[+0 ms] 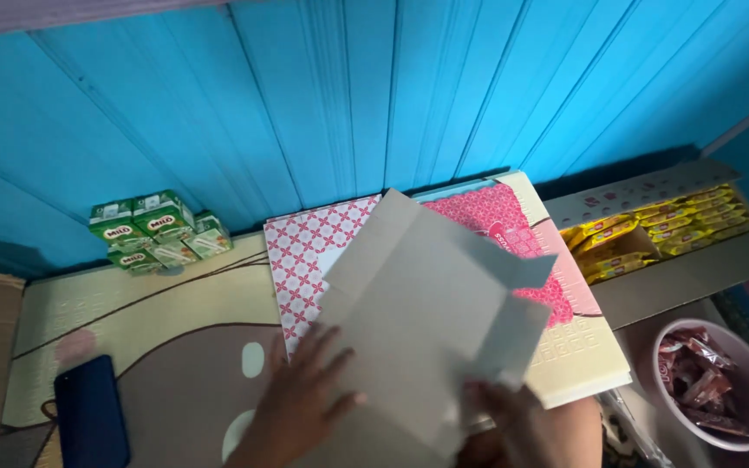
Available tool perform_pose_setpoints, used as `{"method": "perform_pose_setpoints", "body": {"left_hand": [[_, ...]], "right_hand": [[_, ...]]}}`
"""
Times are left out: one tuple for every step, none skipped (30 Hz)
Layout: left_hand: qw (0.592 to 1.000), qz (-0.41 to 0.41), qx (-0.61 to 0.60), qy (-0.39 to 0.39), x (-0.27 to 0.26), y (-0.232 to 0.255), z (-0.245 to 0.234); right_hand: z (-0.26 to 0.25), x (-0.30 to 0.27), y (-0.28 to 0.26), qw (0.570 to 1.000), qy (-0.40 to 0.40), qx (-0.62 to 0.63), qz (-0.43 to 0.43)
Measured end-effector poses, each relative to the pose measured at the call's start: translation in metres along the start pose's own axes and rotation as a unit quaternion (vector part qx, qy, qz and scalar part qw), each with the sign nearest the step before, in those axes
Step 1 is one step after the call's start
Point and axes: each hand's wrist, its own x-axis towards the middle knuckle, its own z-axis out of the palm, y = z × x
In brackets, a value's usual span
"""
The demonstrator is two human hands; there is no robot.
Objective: The person sits at a low table and wraps small snack pieces one at a time in squares of patterned paper, folding the paper over each piece and pressing the folds closed. The wrapped pieces are set on the table and a cardboard mailer is opened and adjusted during the work.
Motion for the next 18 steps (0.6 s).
{"method": "perform_pose_setpoints", "body": {"left_hand": [[1.0, -0.003, -0.001, 0.0, 0.0, 0.0, 0.0], [1.0, -0.01, 0.001, 0.007, 0.001, -0.001, -0.001], [1.0, -0.018, 0.004, 0.016, 0.001, -0.002, -0.001], [1.0, -0.021, 0.004, 0.016, -0.001, -0.002, 0.009], [0.999, -0.044, 0.022, 0.004, -0.004, -0.003, 0.018], [0.997, -0.067, 0.04, -0.007, -0.007, -0.003, 0.027], [0.997, -0.068, 0.041, -0.005, -0.009, -0.006, 0.037], [0.996, -0.072, 0.057, -0.006, -0.012, -0.01, 0.046], [0.994, -0.078, 0.07, -0.008, -0.017, -0.011, 0.057], [0.994, -0.08, 0.07, -0.007, -0.017, -0.014, 0.061], [0.993, -0.088, 0.065, -0.035, -0.017, -0.019, 0.065], [0.991, -0.096, 0.061, -0.063, -0.017, -0.024, 0.068], [0.991, -0.097, 0.062, -0.065, -0.015, -0.023, 0.062], [0.99, -0.106, 0.05, -0.084, -0.013, -0.023, 0.057], [0.987, -0.115, 0.037, -0.103, -0.009, -0.022, 0.052], [0.987, -0.115, 0.037, -0.103, -0.009, -0.026, 0.051], [0.983, -0.128, 0.036, -0.123, -0.009, -0.029, 0.05], [0.979, -0.141, 0.035, -0.143, -0.009, -0.032, 0.05]], "right_hand": [[0.009, -0.011, 0.01, 1.0, -0.008, 0.003, 0.01], [0.019, -0.021, 0.021, 1.0, -0.016, 0.006, 0.02], [0.029, -0.032, 0.031, 0.999, -0.024, 0.009, 0.03], [0.046, -0.044, 0.021, 0.999, -0.025, 0.006, 0.032], [0.064, -0.057, 0.011, 0.995, -0.063, -0.062, 0.044], [0.081, -0.07, 0.002, 0.985, -0.101, -0.13, 0.057], [0.083, -0.068, 0.004, 0.984, -0.103, -0.131, 0.056], [0.084, -0.067, 0.007, 0.964, -0.122, -0.237, -0.006], [0.084, -0.067, 0.01, 0.928, -0.138, -0.34, -0.066], [0.089, -0.069, 0.007, 0.927, -0.139, -0.341, -0.066], [0.095, -0.071, 0.004, 0.901, -0.133, -0.388, -0.138], [0.101, -0.073, 0.001, 0.869, -0.124, -0.431, -0.209], [0.107, -0.074, 0.0, 0.869, -0.125, -0.43, -0.208], [0.112, -0.075, -0.001, 0.835, -0.123, -0.466, -0.265], [0.117, -0.075, -0.003, 0.796, -0.12, -0.499, -0.321], [0.12, -0.075, 0.0, 0.796, -0.12, -0.499, -0.321], [0.122, -0.075, 0.002, 0.765, -0.12, -0.515, -0.367], [0.125, -0.076, 0.004, 0.732, -0.119, -0.531, -0.411]]}}
